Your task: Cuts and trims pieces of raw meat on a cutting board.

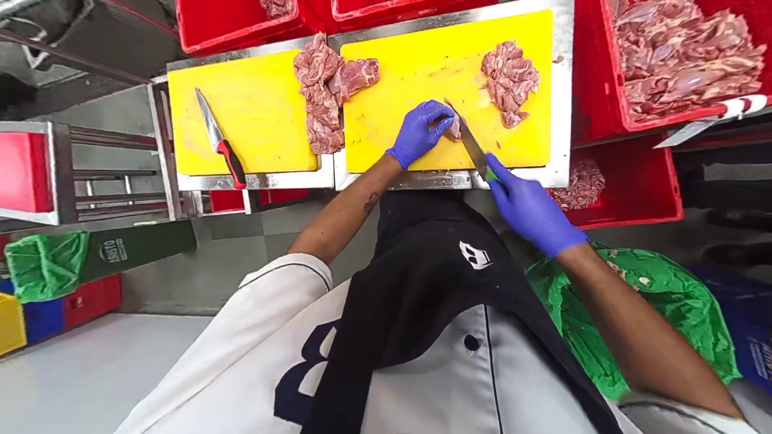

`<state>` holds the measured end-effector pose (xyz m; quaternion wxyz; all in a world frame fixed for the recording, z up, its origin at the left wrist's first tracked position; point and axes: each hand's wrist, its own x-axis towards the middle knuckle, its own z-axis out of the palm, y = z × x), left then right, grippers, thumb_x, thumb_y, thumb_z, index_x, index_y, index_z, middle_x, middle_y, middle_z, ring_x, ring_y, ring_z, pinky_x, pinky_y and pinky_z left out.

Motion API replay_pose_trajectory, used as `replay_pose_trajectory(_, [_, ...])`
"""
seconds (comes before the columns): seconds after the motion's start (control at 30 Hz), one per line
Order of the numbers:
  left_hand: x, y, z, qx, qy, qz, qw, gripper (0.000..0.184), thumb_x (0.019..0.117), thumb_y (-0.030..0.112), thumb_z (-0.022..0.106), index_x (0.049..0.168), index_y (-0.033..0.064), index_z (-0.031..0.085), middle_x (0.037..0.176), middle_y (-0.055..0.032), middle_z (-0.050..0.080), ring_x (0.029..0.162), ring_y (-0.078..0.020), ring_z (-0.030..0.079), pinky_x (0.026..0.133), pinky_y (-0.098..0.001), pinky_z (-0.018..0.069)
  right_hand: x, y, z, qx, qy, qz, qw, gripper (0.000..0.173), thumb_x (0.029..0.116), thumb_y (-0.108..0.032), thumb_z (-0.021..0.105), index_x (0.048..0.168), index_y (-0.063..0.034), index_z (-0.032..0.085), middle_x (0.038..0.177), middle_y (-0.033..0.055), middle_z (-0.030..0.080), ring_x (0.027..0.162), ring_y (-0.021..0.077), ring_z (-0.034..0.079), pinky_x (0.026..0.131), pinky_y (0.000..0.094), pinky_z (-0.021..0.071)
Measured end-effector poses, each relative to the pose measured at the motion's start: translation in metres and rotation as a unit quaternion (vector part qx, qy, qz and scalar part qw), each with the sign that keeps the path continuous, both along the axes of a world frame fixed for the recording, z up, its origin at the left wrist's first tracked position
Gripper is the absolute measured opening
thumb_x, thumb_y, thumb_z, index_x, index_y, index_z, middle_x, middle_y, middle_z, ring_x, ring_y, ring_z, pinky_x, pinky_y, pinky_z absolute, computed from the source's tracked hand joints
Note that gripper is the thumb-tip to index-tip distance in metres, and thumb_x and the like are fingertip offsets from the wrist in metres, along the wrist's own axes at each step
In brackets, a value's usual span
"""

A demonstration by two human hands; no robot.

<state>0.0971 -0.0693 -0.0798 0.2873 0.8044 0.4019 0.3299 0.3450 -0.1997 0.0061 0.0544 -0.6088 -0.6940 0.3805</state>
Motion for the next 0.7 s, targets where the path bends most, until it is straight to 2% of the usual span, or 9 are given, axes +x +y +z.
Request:
replay_pose_trajectory(0.13, [-0.003, 0.004, -0.005, 0.017, -0.014, 0.03, 0.999, 0.014, 0.0969, 0.009, 0.066, 0.104, 0.0019, 0.076, 0.108, -0.012, 0.075, 0.106, -0.0199, 0.071, 0.098, -0.0362, 0.0568, -0.036, 0.033, -0.035, 0.039, 0.052, -0.051, 0.997, 0.054, 0.1098, -0.025, 0.041, 0.162, -0.0262, 0.031, 0.084, 0.0148, 0.069, 0.068, 0.0318, 0.067, 0.064, 0.0544, 0.0558])
replay_pose_trajectory(0.2, [-0.012, 0.006, -0.007, 0.025, 0.022, 0.037, 0.999, 0.014, 0.0942, 0.013, 0.071, 0.103, 0.0038, 0.076, 0.108, -0.0109, 0.075, 0.108, -0.0222, 0.069, 0.1, -0.038, 0.0545, -0.026, 0.009, -0.036, 0.025, 0.049, -0.047, 0.997, 0.052, 0.1098, -0.028, 0.039, 0.162, -0.0286, 0.032, 0.085, 0.0138, 0.069, 0.071, 0.0312, 0.066, 0.067, 0.0541, 0.0554])
replay_pose_trajectory(0.27, [-0.017, 0.004, -0.006, 0.012, 0.086, 0.048, 0.995, 0.024, 0.0923, 0.021, 0.074, 0.11, 0.0053, 0.074, 0.115, -0.0113, 0.073, 0.114, -0.0264, 0.067, 0.103, -0.0425, 0.0523, 0.001, -0.03, -0.027, 0.001, 0.021, -0.028, 0.999, 0.051, 0.11, -0.031, 0.037, 0.161, -0.0281, 0.035, 0.092, 0.016, 0.071, 0.079, 0.0336, 0.069, 0.075, 0.056, 0.0557])
replay_pose_trajectory(0.37, [-0.018, -0.004, -0.003, 0.001, 0.096, 0.084, 0.992, 0.033, 0.091, 0.028, 0.076, 0.115, 0.006, 0.071, 0.118, -0.0105, 0.071, 0.114, -0.0253, 0.066, 0.101, -0.0439, 0.0519, 0.028, -0.063, -0.017, 0.0, -0.015, -0.004, 1.0, 0.051, 0.1097, -0.031, 0.036, 0.16, -0.0252, 0.038, 0.098, 0.0188, 0.073, 0.082, 0.0371, 0.071, 0.075, 0.0582, 0.0553])
replay_pose_trajectory(0.43, [-0.013, -0.012, 0.002, 0.014, 0.03, 0.092, 0.995, 0.023, 0.0921, 0.019, 0.072, 0.107, 0.0015, 0.071, 0.105, -0.012, 0.071, 0.098, -0.0211, 0.069, 0.088, -0.036, 0.0571, 0.025, -0.054, -0.02, 0.015, -0.019, 0.0, 1.0, 0.051, 0.1096, -0.031, 0.037, 0.16, -0.0265, 0.038, 0.096, 0.0182, 0.073, 0.082, 0.037, 0.071, 0.075, 0.0583, 0.0552])
replay_pose_trajectory(0.5, [-0.004, -0.021, 0.012, 0.024, -0.016, 0.064, 0.998, 0.015, 0.0922, 0.013, 0.071, 0.1, 0.0, 0.073, 0.098, -0.0119, 0.072, 0.092, -0.0191, 0.07, 0.083, -0.0337, 0.0592, 0.008, -0.031, -0.023, 0.035, -0.021, -0.006, 0.999, 0.051, 0.1094, -0.031, 0.038, 0.16, -0.0289, 0.038, 0.093, 0.0175, 0.072, 0.081, 0.0372, 0.07, 0.074, 0.0586, 0.055])
replay_pose_trajectory(0.57, [0.001, -0.026, 0.026, -0.001, 0.02, 0.045, 0.999, 0.013, 0.0931, 0.012, 0.071, 0.1, 0.0014, 0.075, 0.102, -0.0118, 0.074, 0.099, -0.0203, 0.071, 0.09, -0.0355, 0.0591, -0.017, -0.005, -0.021, 0.052, -0.033, -0.008, 0.998, 0.051, 0.1094, -0.028, 0.039, 0.161, -0.0282, 0.036, 0.091, 0.0178, 0.071, 0.081, 0.0391, 0.07, 0.072, 0.0595, 0.0551])
replay_pose_trajectory(0.63, [0.003, -0.035, 0.044, -0.081, 0.088, 0.047, 0.992, 0.013, 0.0956, 0.009, 0.07, 0.105, 0.0024, 0.074, 0.111, -0.012, 0.073, 0.11, -0.0219, 0.068, 0.1, -0.0386, 0.0539, -0.039, 0.014, -0.018, 0.063, -0.05, -0.005, 0.997, 0.054, 0.1087, -0.024, 0.041, 0.162, -0.026, 0.033, 0.088, 0.0183, 0.07, 0.078, 0.0404, 0.069, 0.065, 0.0598, 0.0542])
replay_pose_trajectory(0.7, [-0.003, -0.036, 0.008, 0.023, 0.068, 0.056, 0.996, 0.013, 0.094, 0.015, 0.07, 0.102, 0.0068, 0.077, 0.106, -0.0096, 0.075, 0.106, -0.0232, 0.07, 0.096, -0.0387, 0.056, -0.047, 0.02, -0.021, 0.068, -0.065, -0.006, 0.996, 0.056, 0.1073, -0.021, 0.043, 0.162, -0.0259, 0.031, 0.087, 0.018, 0.069, 0.076, 0.0404, 0.068, 0.062, 0.0589, 0.0532])
